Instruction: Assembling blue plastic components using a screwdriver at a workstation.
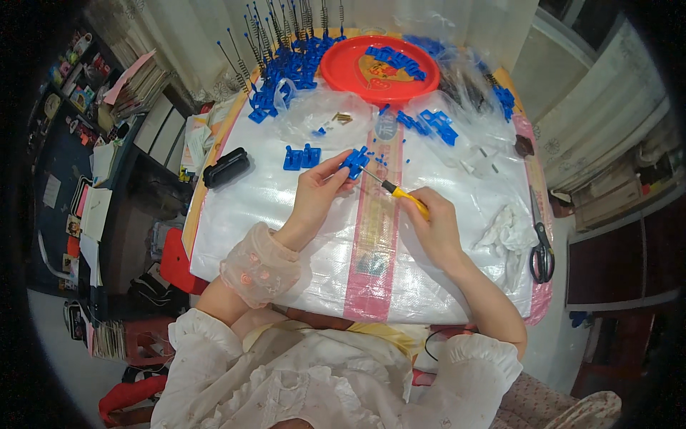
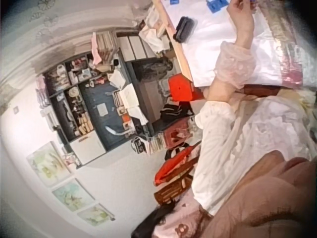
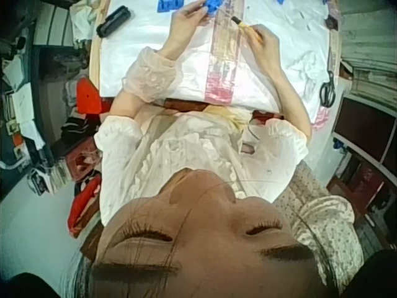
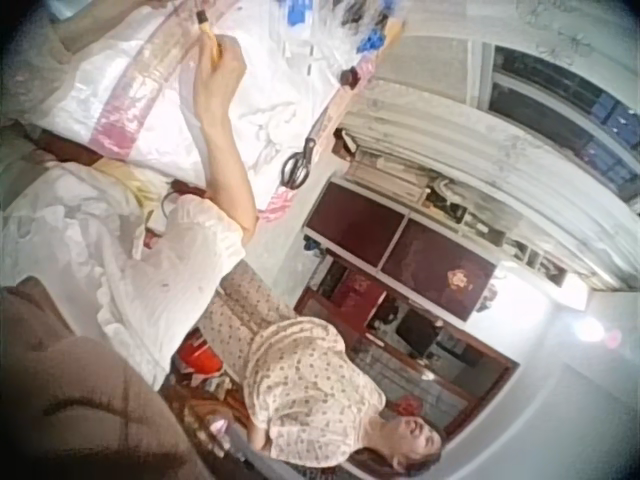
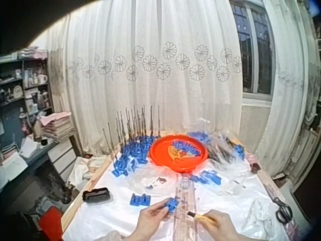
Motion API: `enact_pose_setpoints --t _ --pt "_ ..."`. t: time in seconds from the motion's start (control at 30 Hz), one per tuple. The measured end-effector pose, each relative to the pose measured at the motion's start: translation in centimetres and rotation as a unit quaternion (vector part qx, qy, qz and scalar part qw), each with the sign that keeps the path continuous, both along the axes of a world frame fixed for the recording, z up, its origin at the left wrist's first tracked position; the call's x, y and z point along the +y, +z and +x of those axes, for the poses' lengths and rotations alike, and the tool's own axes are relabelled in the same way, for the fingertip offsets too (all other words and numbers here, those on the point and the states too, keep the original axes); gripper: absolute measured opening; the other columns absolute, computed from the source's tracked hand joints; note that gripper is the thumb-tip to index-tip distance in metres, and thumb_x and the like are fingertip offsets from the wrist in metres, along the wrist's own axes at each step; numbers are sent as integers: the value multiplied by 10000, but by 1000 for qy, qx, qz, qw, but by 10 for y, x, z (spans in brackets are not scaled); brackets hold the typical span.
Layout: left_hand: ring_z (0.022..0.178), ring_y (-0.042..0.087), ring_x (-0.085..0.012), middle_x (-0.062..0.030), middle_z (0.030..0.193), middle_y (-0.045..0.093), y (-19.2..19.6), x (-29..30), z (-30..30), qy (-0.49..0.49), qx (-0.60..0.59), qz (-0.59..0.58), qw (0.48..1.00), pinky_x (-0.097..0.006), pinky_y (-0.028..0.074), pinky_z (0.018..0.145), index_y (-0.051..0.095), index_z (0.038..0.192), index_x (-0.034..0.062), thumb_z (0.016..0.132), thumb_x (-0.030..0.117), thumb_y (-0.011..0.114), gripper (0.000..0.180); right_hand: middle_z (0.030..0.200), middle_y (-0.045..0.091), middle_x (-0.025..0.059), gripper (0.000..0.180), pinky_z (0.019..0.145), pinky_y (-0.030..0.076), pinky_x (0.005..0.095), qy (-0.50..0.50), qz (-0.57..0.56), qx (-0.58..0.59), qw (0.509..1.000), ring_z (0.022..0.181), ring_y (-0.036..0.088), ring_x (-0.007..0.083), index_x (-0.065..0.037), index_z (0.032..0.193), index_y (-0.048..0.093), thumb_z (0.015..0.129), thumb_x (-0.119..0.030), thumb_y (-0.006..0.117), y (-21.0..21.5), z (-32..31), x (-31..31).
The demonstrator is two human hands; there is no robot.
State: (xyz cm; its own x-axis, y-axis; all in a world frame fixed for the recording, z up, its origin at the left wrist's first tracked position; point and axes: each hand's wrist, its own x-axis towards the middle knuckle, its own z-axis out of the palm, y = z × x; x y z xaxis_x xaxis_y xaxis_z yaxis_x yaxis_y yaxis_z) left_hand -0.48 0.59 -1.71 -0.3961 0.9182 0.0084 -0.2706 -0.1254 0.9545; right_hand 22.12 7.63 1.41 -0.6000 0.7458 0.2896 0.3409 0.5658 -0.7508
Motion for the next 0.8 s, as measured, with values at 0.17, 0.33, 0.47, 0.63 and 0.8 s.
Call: enact_pose_setpoints --t 0.17,0.33,0.47,0.63,0.8 --pt "835 670 -84 -45 992 695 2 0 3 -4 4 2 1000 -212 562 769 597 1348 49 976 57 602 372 717 525 57 206 557 391 285 -6 -172 13 985 590 496 98 13 1084 564 945 -118 640 7 2 -3" --pt "832 671 -87 -41 990 693 -2 -1 -1 16 -2 0 1000 -215 562 764 596 1348 48 977 57 601 371 816 556 90 229 560 425 305 1 -45 54 997 602 552 141 2 1025 495 886 -4 677 -2 -5 -10" --pt "837 674 -90 -43 1003 689 1 -2 -2 15 8 -7 1000 -217 563 761 595 1348 47 979 61 600 370 855 571 134 235 563 450 319 14 8 31 999 635 599 215 -2 983 479 869 23 683 -3 -1 -9" --pt "846 677 -94 -49 1017 686 2 2 -1 6 -9 -6 1000 -212 562 771 590 1354 48 978 58 602 377 845 605 128 230 553 466 338 -6 125 -7 992 653 628 254 -8 974 540 851 -33 733 6 1 -8" --pt "922 682 -122 -64 1065 682 7 -3 -1 7 -13 -15 1000 -214 554 822 570 1363 16 982 55 592 384 814 641 113 215 549 479 351 -30 207 -39 977 621 629 261 -32 1024 656 845 -95 757 10 2 -4"
